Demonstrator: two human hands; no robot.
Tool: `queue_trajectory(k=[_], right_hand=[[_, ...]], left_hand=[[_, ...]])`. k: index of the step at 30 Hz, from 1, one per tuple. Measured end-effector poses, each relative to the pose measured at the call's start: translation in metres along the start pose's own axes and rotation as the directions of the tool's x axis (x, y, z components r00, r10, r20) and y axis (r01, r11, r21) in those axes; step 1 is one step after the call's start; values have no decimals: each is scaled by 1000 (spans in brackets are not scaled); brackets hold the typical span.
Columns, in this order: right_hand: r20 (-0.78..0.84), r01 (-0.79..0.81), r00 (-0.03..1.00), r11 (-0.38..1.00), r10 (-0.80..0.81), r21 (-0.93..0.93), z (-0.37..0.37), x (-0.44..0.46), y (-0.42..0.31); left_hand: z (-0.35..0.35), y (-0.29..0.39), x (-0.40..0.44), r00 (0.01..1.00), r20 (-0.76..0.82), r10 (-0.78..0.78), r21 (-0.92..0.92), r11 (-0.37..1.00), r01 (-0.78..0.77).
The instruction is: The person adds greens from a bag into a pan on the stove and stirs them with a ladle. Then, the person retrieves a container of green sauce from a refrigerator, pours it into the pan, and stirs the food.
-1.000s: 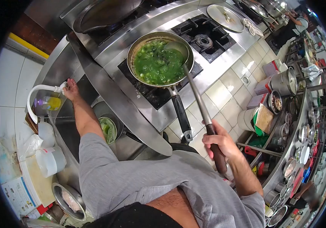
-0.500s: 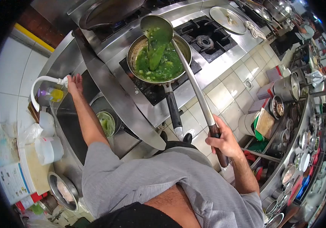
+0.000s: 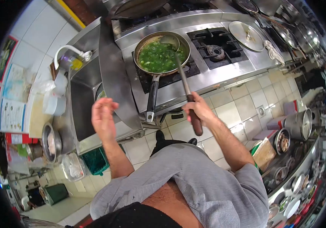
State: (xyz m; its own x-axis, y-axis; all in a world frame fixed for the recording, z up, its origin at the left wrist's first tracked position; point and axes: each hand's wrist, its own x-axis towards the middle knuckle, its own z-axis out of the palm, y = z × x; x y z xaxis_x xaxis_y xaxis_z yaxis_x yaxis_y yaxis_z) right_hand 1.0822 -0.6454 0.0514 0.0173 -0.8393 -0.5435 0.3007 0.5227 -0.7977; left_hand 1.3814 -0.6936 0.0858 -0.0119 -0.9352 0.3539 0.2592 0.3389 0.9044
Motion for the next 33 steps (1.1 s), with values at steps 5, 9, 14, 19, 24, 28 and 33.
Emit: queue_trajectory(k=[5,9,14,19,24,28,33], right_hand=[[398,-230,917,793,-17,565,-27,-8,-9],[315,-21,946,956,-76,294,-30,-31,-9],[228,207,956,975,-184,-83,-37,-50,-35],[139,442,894,790,-426,-425,-40,-44,-37],[149,484,780,435,-608,-759,-59,-5,17],[-13,239,955,791,-298,-563,-51,-13,21],[-60,256,962,957,-267,-137,-8,-18,-7]], left_hand=[[33,-32,-63,965,-54,-258,192,945,264],[39,-67,-83,959,-131,-252,243,929,278],[39,-88,-80,926,-168,-339,143,921,363],[38,-76,-67,975,-158,-157,197,962,187],[24,-41,-50,966,-255,-34,180,980,82],[-18,-26,-36,952,-302,45,265,963,39],[-124,-66,21,905,-412,110,439,894,91]])
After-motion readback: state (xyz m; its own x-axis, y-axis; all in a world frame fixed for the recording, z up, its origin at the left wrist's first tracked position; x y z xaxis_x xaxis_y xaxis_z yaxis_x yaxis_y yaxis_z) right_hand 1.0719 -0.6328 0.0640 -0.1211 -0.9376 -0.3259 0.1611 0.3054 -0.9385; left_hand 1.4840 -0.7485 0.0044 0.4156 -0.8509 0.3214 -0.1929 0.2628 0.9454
